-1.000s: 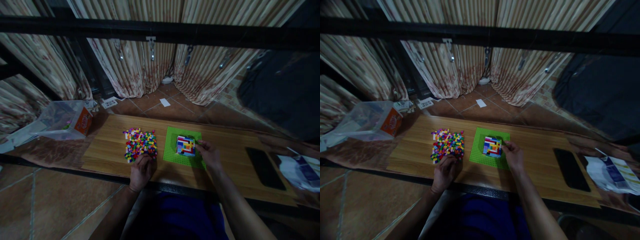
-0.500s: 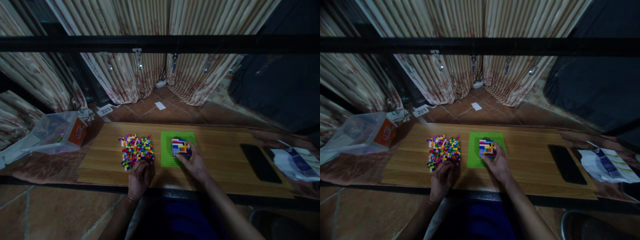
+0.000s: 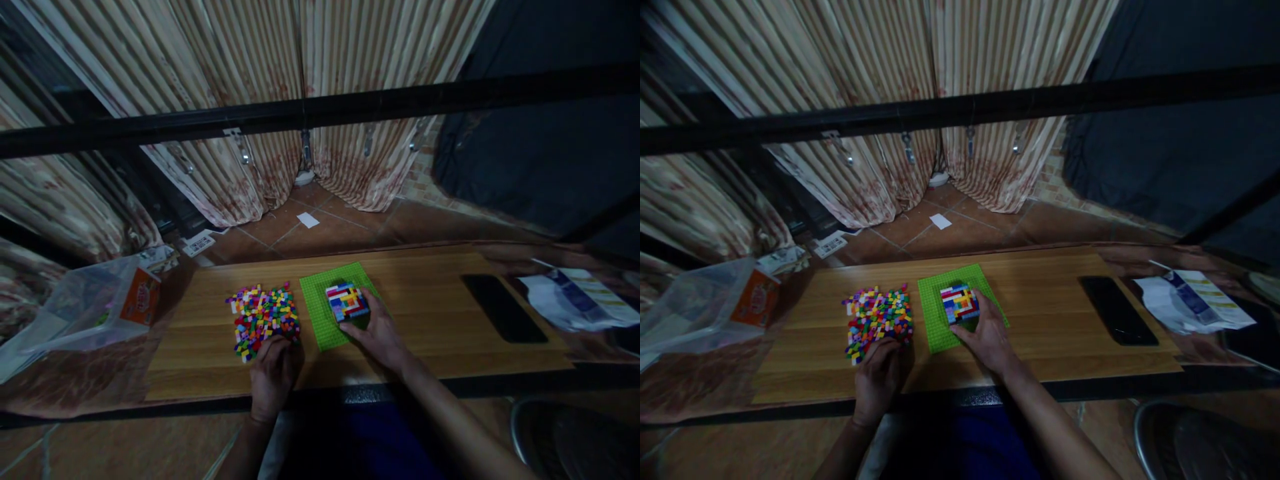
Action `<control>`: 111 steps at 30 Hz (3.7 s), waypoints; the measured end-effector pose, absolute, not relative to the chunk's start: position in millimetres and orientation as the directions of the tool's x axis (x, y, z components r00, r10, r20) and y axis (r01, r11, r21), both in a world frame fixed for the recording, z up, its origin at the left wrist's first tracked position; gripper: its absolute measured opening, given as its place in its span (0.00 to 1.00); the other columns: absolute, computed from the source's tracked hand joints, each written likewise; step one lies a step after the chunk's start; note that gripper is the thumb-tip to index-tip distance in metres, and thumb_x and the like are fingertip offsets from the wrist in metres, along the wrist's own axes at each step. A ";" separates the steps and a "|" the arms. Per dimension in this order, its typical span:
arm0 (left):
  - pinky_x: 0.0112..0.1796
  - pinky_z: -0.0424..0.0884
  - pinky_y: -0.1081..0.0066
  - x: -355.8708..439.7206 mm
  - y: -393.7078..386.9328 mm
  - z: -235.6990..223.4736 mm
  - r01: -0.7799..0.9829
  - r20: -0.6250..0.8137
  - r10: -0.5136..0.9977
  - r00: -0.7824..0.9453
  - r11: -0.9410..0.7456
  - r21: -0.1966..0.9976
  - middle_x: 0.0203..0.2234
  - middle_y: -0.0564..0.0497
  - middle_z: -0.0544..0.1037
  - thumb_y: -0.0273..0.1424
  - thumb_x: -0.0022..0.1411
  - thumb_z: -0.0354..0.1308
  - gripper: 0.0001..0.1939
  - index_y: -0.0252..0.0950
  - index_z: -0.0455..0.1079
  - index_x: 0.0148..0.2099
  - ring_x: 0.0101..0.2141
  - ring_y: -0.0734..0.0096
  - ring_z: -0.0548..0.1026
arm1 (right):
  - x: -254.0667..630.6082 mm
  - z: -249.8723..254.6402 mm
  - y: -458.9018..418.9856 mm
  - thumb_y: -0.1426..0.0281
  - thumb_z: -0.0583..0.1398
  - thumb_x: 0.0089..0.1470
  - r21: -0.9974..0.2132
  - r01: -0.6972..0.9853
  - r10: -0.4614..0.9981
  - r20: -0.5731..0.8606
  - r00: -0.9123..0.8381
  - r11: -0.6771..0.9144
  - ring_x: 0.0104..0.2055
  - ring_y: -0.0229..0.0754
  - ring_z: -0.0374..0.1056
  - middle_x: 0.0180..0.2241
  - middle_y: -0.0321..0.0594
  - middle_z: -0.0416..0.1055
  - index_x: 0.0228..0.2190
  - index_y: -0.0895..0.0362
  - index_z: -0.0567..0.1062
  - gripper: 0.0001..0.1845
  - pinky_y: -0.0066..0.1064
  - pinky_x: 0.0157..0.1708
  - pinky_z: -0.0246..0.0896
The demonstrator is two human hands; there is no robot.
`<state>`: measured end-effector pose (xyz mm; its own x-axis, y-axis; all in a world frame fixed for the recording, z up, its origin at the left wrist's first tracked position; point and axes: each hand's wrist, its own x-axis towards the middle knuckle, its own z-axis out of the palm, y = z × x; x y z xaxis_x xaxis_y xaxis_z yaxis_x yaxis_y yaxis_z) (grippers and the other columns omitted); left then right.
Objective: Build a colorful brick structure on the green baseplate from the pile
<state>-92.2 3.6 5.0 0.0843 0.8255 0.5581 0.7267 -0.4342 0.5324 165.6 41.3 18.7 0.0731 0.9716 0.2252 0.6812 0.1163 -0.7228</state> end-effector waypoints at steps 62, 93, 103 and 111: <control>0.37 0.74 0.70 -83.6 -7.5 6.1 0.597 0.539 0.842 0.023 -0.444 0.668 0.34 0.45 0.75 0.22 0.62 0.48 0.10 0.36 0.70 0.37 0.36 0.69 0.75 | 48.9 28.3 92.2 0.70 0.57 0.57 -0.484 0.754 0.896 0.228 -0.381 0.444 0.43 0.47 0.67 0.37 0.43 0.72 0.36 0.54 0.77 0.09 0.37 0.44 0.61; 0.36 0.75 0.72 -86.7 -3.7 10.1 0.623 0.536 0.842 0.052 -0.447 0.642 0.33 0.48 0.76 0.22 0.62 0.49 0.09 0.36 0.70 0.36 0.35 0.71 0.77 | 193.8 19.5 60.5 0.61 0.59 0.50 -0.848 0.529 0.942 0.188 0.279 0.013 0.38 0.47 0.73 0.38 0.46 0.77 0.36 0.57 0.80 0.16 0.42 0.40 0.68; 0.35 0.75 0.73 -88.0 -3.4 7.7 0.631 0.544 0.836 0.071 -0.460 0.624 0.33 0.48 0.75 0.21 0.61 0.50 0.09 0.36 0.69 0.36 0.35 0.71 0.76 | 180.9 26.0 69.3 0.62 0.59 0.49 -0.787 0.617 0.940 0.220 0.262 0.013 0.35 0.46 0.74 0.35 0.46 0.78 0.36 0.57 0.78 0.15 0.40 0.39 0.68; 0.35 0.74 0.73 -87.0 -2.1 9.4 0.626 0.564 0.822 0.076 -0.480 0.615 0.33 0.48 0.75 0.20 0.61 0.50 0.09 0.35 0.69 0.36 0.34 0.72 0.76 | 178.8 30.1 70.2 0.62 0.59 0.49 -0.741 0.671 0.940 0.231 0.250 0.004 0.33 0.46 0.73 0.33 0.45 0.78 0.37 0.58 0.78 0.16 0.39 0.37 0.67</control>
<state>-87.0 -2.1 9.4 0.0764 0.8224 0.5638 0.6262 -0.4796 0.6147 178.8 70.2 30.1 0.2503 0.9401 0.2315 0.6710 0.0039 -0.7415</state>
